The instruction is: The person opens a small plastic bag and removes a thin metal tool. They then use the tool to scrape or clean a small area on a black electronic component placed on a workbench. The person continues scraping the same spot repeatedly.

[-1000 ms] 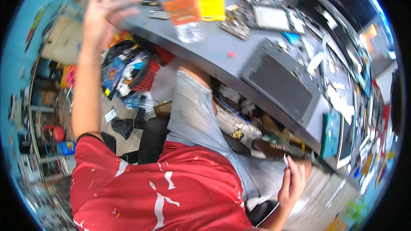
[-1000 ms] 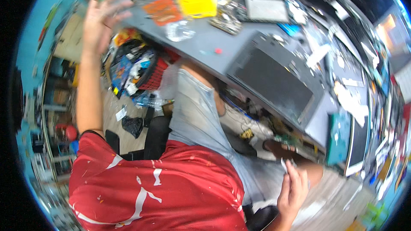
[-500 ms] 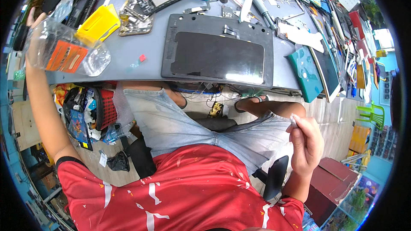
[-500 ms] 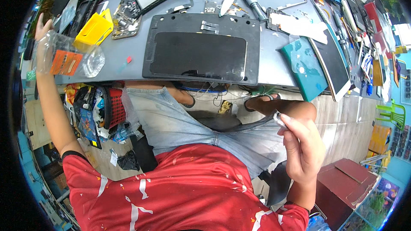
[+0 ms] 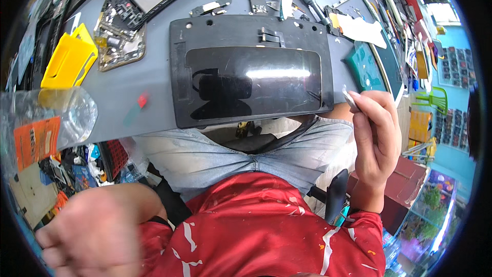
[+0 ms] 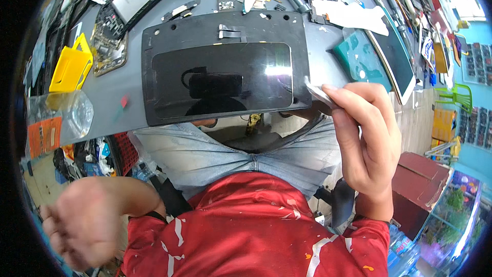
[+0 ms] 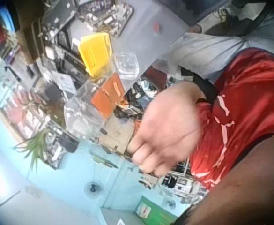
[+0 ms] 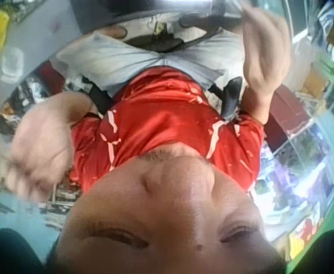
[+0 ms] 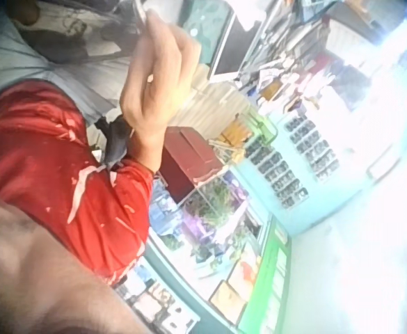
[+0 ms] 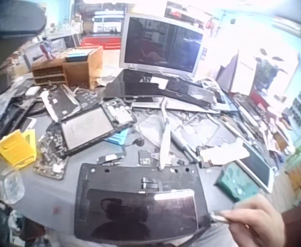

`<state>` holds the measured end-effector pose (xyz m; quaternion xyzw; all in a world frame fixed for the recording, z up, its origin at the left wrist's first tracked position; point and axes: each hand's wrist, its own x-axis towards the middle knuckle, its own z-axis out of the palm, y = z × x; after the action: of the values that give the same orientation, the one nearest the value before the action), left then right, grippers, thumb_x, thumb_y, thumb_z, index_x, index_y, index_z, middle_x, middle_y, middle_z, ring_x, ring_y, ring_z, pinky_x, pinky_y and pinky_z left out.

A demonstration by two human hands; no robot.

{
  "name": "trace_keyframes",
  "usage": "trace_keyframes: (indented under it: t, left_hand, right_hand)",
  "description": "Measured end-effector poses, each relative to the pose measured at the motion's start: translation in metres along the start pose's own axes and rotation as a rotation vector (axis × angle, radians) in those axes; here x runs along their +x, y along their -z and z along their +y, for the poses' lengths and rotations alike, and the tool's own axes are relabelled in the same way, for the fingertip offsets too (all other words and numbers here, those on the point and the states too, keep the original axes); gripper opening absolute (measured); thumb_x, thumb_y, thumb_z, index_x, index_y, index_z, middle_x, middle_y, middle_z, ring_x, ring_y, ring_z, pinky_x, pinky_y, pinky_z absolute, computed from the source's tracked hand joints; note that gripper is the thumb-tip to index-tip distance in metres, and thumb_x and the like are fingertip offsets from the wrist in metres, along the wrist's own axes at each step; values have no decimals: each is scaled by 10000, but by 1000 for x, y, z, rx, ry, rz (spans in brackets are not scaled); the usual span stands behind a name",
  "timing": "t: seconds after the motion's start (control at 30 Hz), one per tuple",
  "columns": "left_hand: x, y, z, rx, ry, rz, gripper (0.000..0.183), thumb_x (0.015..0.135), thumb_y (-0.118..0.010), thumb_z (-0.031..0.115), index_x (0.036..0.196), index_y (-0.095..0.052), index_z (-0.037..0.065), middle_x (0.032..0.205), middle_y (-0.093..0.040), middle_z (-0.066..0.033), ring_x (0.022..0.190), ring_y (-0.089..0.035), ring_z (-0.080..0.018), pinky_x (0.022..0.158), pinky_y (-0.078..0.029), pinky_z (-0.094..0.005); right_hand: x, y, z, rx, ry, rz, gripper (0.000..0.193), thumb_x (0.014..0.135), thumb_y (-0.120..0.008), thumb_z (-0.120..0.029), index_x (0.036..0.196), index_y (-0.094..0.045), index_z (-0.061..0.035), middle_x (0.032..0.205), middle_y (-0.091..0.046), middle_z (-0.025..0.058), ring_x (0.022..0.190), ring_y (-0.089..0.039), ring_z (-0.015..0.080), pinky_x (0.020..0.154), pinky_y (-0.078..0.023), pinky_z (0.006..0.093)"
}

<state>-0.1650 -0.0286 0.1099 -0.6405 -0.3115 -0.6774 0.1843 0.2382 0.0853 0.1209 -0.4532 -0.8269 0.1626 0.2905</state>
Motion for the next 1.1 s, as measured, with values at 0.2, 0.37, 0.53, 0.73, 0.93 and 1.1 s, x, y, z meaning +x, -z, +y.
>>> trace_keyframes:
  t: [0.2,0.37,0.53,0.73,0.93,1.1]
  left_hand:
    - [1,-84,1,123,147,-820,253,1074,-740,312,1209,-818,113,1305,-792,-140,1245,-747,-422,1088,-633,-625]
    - [9,-107,-62,37,-174,-913,358,999,-825,327,1258,-863,81,1401,-813,-194,1343,-746,-474,1147,-593,-655]
    - [-5,-120,-45,-38,158,-867,452,978,-839,429,1294,-867,108,1434,-805,-185,1384,-718,-476,1197,-542,-674]
    - [-8,-119,-40,-28,236,-947,460,957,-837,452,1319,-874,172,1493,-781,-153,1434,-681,-466,1239,-491,-679]
    - [-8,-121,-38,6,267,-1002,399,951,-818,412,1287,-909,217,1504,-778,-135,1442,-675,-435,1245,-488,-674]
    - [-7,-123,-35,14,278,-1033,391,959,-807,375,1296,-904,200,1498,-782,-125,1433,-679,-421,1239,-499,-662]
  right_hand:
    - [12,-7,-13,-91,28,-39,370,1044,-757,89,1405,-796,21,1149,-742,168,975,-713,256,864,-568,335]
    - [15,-6,-14,-134,47,-15,397,1031,-783,79,1421,-798,10,1144,-747,167,975,-721,263,861,-577,338]
    - [17,-5,-9,-102,83,-41,394,1012,-794,85,1396,-816,-3,1127,-739,152,968,-718,252,852,-577,335]
    - [21,-10,-14,-80,43,-77,467,951,-833,127,1383,-838,-50,1122,-690,109,923,-684,210,796,-552,312]
    - [25,-13,-16,-63,60,-132,549,889,-825,160,1389,-863,-62,1115,-664,95,901,-660,190,747,-541,311]
    - [23,-14,-11,-110,159,-149,653,827,-796,175,1420,-869,-89,1131,-662,88,878,-643,172,677,-518,301]
